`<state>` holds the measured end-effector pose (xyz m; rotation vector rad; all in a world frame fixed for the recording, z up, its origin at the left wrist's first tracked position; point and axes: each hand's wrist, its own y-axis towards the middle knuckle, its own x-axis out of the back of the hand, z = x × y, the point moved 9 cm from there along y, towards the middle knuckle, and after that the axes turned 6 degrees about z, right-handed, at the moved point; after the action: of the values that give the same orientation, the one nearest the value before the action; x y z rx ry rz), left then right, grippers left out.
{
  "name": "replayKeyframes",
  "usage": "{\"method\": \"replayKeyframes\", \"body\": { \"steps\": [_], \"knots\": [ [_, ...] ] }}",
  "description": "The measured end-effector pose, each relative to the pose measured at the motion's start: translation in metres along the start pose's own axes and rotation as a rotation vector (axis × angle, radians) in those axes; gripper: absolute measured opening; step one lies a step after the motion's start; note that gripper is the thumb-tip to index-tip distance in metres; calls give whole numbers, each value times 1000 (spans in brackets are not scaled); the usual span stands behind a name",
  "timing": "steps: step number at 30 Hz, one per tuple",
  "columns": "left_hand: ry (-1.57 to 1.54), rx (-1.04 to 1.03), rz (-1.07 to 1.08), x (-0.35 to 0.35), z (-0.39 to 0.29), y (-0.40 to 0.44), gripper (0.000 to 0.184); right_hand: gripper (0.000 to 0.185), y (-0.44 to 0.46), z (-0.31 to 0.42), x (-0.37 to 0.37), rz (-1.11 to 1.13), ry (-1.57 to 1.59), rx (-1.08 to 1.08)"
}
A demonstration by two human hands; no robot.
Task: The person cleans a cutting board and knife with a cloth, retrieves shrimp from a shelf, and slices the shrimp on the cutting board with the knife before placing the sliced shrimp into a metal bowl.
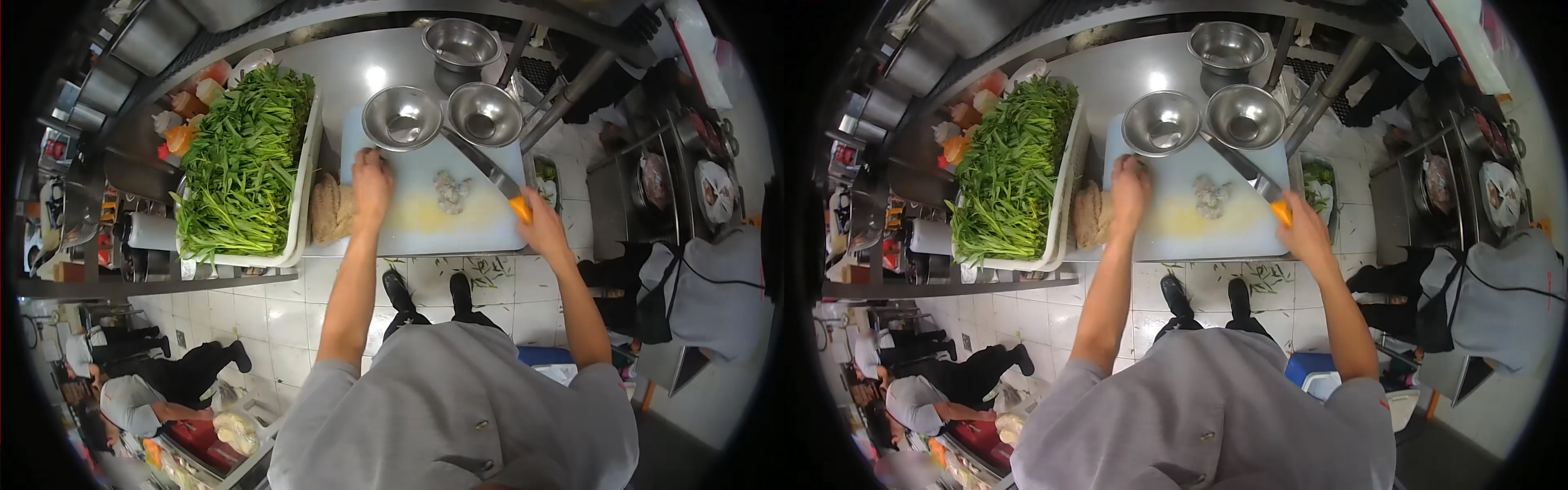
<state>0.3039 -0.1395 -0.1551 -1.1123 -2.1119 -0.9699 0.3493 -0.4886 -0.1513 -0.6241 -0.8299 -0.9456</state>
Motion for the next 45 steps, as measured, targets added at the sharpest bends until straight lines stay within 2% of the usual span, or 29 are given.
{"method": "replayKeyframes", "body": {
  "steps": [2, 4, 6, 8, 9, 11, 13, 16, 18, 19, 21, 25, 27, 33, 34, 37, 40, 42, 43, 45],
  "knots": [
    [122, -5, -63, 0, 10, 8, 18, 55, -31, -17, 3, 17, 60, 62],
    [86, 31, 20, -3, 25, 19, 18, 57, -65, -34, 8, 25, 118, 85],
    [56, 33, 74, -2, 26, 15, 20, 51, -103, -71, 1, 141, 423, -1],
    [-143, 237, 162, 2, 1, -7, 17, 44, -151, -93, 1, 312, 900, -251],
    [-286, 353, 217, -7, -16, -25, 17, 42, -170, -92, 17, 288, 970, -261],
    [-466, 217, 289, -44, -80, -55, 25, 41, -196, -94, 43, 221, 1080, -269],
    [-611, -106, 374, -65, -188, -64, 27, 41, -210, -107, 68, 140, 1138, -255],
    [-301, -257, 110, -58, -195, -46, 26, 40, -206, -116, 102, 25, 1051, -179],
    [-228, 107, 84, -45, -124, -46, 27, 41, -205, -116, 109, 69, 1065, -129],
    [-137, 173, 113, -37, -95, -53, 33, 42, -204, -115, 108, 86, 1079, -104],
    [-74, 359, 308, -44, -63, -70, 38, 44, -203, -114, 88, 184, 1058, -135],
    [-110, 381, 350, -59, -60, -77, 36, 49, -199, -102, 38, 352, 994, -270],
    [-218, 437, 377, -56, -66, -78, 30, 48, -192, -86, 29, 414, 955, -239],
    [-394, 375, 314, 6, -63, -71, 26, 47, -170, -61, 21, 475, 800, -148],
    [-437, 395, 348, 7, -55, -70, 27, 48, -167, -57, 19, 487, 770, -132],
    [-314, 557, 550, -1, -39, -69, 30, 50, -155, -39, 10, 532, 663, -85],
    [-333, 648, 558, -27, 2, -72, 27, 53, -143, -18, 2, 538, 494, 2],
    [-403, 540, 367, -8, -3, -73, 20, 55, -134, -8, -3, 479, 358, 134],
    [-434, 487, 278, 5, -8, -78, 17, 56, -133, -4, -2, 480, 365, 128],
    [-357, 227, 272, 10, -21, -85, 14, 58, -131, 5, 0, 484, 375, 116]
  ]
}}
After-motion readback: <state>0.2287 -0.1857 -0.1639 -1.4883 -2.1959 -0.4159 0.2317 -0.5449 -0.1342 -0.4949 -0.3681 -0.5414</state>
